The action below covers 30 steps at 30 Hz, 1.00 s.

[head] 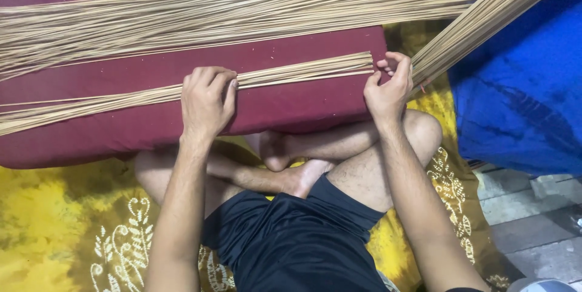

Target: Organizing and aligning thin wooden sticks into a bundle on a padded surface.

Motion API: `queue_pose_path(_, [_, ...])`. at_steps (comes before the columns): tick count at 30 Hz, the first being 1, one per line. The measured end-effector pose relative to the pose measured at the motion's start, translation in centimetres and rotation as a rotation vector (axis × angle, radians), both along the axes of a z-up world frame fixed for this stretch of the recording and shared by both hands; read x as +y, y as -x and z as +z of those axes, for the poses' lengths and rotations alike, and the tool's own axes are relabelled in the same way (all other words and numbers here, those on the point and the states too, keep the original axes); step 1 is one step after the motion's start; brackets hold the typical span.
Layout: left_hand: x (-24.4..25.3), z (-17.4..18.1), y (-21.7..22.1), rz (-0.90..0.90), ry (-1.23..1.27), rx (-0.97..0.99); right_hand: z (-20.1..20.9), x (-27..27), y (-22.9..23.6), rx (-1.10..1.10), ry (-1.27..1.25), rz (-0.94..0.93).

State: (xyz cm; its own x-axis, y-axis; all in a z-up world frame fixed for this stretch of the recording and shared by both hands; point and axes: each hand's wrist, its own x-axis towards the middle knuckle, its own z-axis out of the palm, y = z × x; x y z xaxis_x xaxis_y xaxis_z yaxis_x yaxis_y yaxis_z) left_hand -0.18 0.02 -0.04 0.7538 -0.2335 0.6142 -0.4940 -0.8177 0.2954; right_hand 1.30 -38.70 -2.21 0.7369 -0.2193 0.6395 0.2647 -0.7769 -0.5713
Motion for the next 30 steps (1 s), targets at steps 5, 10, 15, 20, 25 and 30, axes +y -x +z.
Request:
queue_pose_path(5, [-0.05,0.20,0.07,-0.002,0.008,0.006,-0.22,-0.09,-0.20,0.002,0.013,-0.002])
queue_pose_path(10, [0.05,0.08,0.07,-0.005,0.000,0.010,0.17,0.28,-0.08,0.017,0.015,-0.007])
queue_pose_path(15, [0.03,0.10,0.09,-0.005,0.002,0.012,0.17,0.29,0.04,0.023,0.021,-0.012])
queue_pose_path(20, [0.03,0.11,0.13,-0.007,0.002,0.022,-0.08,0.05,0.09,0.012,0.031,0.010])
queue_pose_path(25, [0.02,0.03,0.07,-0.004,0.003,0.018,-0.15,0.08,0.00,0.004,0.042,0.016])
queue_pose_path(30, [-0.05,0.05,0.11,0.003,0.010,0.032,-0.18,-0.05,0.02,0.000,0.048,0.042])
